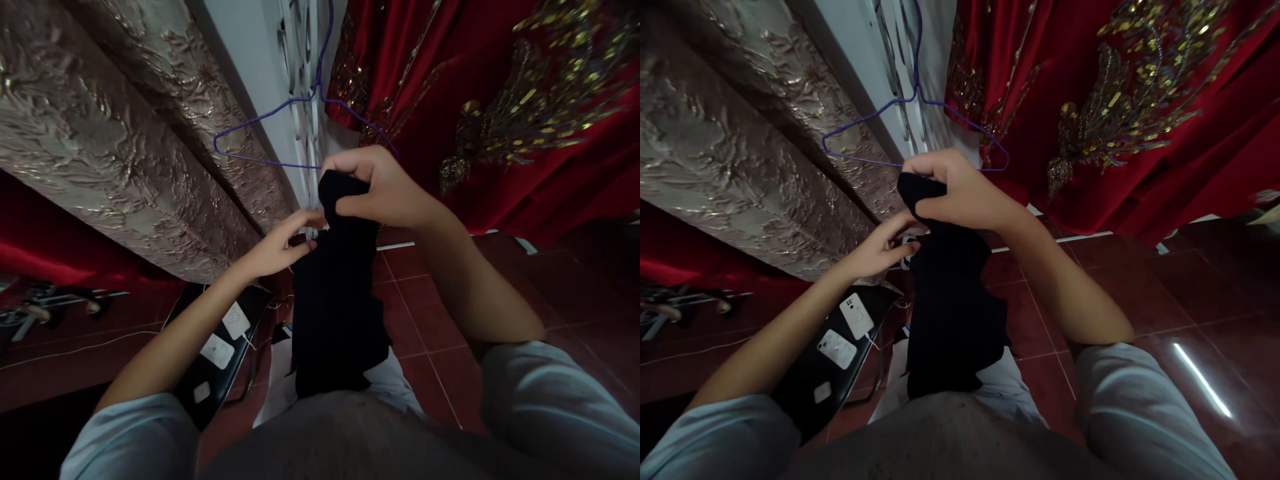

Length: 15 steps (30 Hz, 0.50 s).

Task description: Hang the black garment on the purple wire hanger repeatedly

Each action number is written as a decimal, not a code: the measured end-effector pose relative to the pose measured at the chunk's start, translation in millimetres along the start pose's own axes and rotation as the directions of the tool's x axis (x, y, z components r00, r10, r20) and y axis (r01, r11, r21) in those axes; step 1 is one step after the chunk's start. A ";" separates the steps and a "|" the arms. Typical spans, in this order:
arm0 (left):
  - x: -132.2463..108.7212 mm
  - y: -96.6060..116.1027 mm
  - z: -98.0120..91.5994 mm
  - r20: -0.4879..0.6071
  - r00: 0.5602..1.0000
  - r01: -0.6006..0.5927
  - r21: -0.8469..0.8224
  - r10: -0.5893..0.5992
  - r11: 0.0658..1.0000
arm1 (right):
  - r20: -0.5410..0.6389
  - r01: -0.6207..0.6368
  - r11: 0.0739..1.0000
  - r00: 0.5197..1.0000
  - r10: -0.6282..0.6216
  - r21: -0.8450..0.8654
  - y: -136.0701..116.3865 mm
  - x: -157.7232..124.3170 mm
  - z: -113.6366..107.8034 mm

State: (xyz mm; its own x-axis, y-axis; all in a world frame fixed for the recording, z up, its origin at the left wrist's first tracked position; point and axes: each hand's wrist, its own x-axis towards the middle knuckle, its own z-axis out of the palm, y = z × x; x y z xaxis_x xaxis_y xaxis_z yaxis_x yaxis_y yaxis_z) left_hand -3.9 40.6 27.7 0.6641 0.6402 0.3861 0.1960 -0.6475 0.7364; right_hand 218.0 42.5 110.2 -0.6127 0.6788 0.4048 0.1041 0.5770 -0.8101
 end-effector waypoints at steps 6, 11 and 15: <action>6.2 9.0 -1.1 -0.098 0.995 -0.017 -0.054 0.011 0.998 | 0.088 0.054 0.999 0.995 -0.053 -0.003 7.5 2.9 14.3; -15.3 -22.7 -16.4 0.220 0.968 0.022 0.416 -0.123 0.909 | -0.056 -0.030 0.995 0.998 0.025 -0.090 -3.1 -8.9 -10.7; -44.0 -62.7 -48.0 0.213 0.915 0.099 0.705 -0.342 0.702 | -0.257 -0.059 0.969 0.966 -0.005 -0.240 15.1 -5.0 -36.2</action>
State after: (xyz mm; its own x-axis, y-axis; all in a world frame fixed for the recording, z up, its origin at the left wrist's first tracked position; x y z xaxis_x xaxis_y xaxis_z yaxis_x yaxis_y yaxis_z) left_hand -80.1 72.9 -8.8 0.6943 0.7195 -0.0164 0.7118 -0.6831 0.1634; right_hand 251.1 64.3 111.3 -0.3909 0.7699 0.5044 0.3251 0.6282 -0.7069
